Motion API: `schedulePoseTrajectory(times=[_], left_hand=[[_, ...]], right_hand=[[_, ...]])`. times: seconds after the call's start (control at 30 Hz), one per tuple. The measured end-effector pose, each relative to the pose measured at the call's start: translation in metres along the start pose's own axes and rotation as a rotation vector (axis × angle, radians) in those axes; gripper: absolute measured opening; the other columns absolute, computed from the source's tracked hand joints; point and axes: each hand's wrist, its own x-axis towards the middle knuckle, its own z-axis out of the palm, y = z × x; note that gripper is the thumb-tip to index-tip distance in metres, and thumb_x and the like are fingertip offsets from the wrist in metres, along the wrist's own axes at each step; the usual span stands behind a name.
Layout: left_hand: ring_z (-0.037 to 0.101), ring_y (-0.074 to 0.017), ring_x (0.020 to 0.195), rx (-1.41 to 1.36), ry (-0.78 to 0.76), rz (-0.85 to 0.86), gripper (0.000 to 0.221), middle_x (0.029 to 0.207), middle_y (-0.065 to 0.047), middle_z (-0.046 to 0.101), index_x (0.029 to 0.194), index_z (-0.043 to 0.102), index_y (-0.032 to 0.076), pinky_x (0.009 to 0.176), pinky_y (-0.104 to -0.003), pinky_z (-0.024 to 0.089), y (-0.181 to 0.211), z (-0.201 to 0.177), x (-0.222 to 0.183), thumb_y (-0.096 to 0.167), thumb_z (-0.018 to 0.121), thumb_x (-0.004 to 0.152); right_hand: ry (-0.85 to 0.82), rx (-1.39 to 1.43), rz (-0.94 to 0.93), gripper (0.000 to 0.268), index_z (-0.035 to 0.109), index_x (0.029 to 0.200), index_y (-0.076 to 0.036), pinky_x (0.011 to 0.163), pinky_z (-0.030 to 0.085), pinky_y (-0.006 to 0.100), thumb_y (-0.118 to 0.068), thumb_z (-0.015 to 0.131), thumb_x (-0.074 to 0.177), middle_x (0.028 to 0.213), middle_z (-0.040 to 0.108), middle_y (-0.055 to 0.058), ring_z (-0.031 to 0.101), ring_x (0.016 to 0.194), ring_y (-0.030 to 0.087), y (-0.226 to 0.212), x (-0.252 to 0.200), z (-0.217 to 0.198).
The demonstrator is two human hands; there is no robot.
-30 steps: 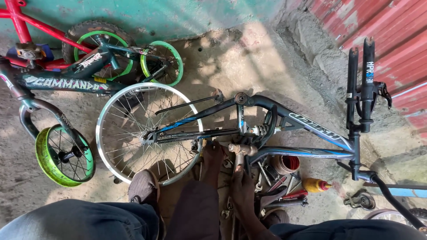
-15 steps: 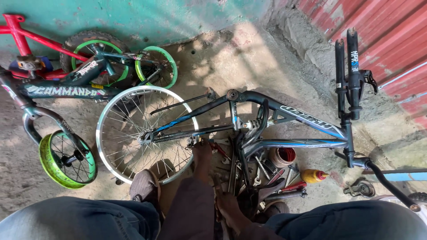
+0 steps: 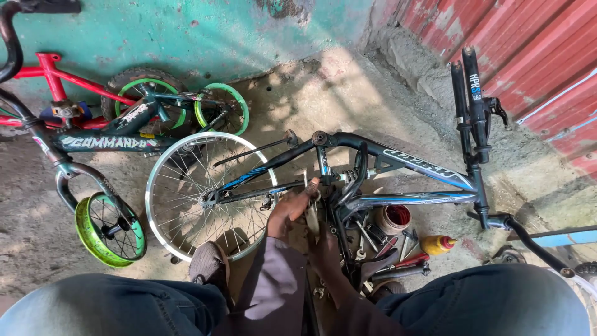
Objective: Repairing a bicycle by using a hammer and a wrench to adjust or disassemble the bottom bracket area.
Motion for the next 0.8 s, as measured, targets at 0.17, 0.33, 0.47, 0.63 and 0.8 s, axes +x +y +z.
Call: schedulePoseTrajectory(times=[0.17,0.33,0.47,0.63,0.8], left_hand=[[0.063,-0.0499,0.121,-0.352,0.325,0.262,0.088,0.113,-0.032,0.071,0.111,0.075,-0.004,0.104,-0.059,0.047,0.049,-0.025,-0.096,0.076,0.040,0.099],[0.066,-0.0232,0.083,-0.693,0.405,0.406,0.047,0.086,-0.013,0.073,0.095,0.083,0.011,0.080,-0.034,0.053,0.059,-0.021,-0.101,0.045,0.054,0.107],[0.057,-0.0151,0.061,-1.123,0.273,0.521,0.041,0.074,-0.007,0.065,0.087,0.071,0.002,0.060,-0.031,0.050,0.059,-0.027,-0.079,0.034,0.057,0.107],[0.051,-0.0152,0.058,-1.378,0.099,0.579,0.025,0.077,-0.007,0.058,0.098,0.062,0.003,0.052,-0.030,0.047,0.076,-0.049,-0.093,0.024,0.054,0.109],[0.050,-0.0150,0.045,-1.324,0.283,0.536,0.041,0.058,0.000,0.049,0.081,0.065,0.006,0.048,-0.032,0.045,0.090,-0.055,-0.104,0.036,0.056,0.109]], right_hand=[[-0.099,0.425,0.216,0.041,0.066,0.109,0.001,0.083,0.058,0.048,-0.039,0.064,0.098,0.090,0.069,0.027,0.070,0.083,0.038,-0.110,0.013,-0.054],[-0.160,0.048,0.081,0.040,0.067,0.093,-0.010,0.062,0.053,0.044,-0.049,0.065,0.098,0.073,0.065,0.017,0.069,0.072,0.035,-0.057,0.026,-0.045],[-0.398,0.483,0.095,0.015,0.069,0.107,-0.001,0.059,0.040,0.026,-0.014,0.064,0.101,0.075,0.057,-0.002,0.044,0.065,0.009,-0.118,0.022,-0.086],[-0.616,0.749,0.404,0.018,0.057,0.102,-0.009,0.041,0.032,0.029,-0.026,0.059,0.105,0.064,0.045,0.001,0.033,0.045,0.009,-0.142,0.030,-0.117],[-0.332,0.150,-0.091,0.029,0.066,0.110,-0.003,0.056,0.051,0.036,-0.020,0.074,0.088,0.079,0.074,0.009,0.061,0.059,0.018,-0.163,0.029,-0.120]])
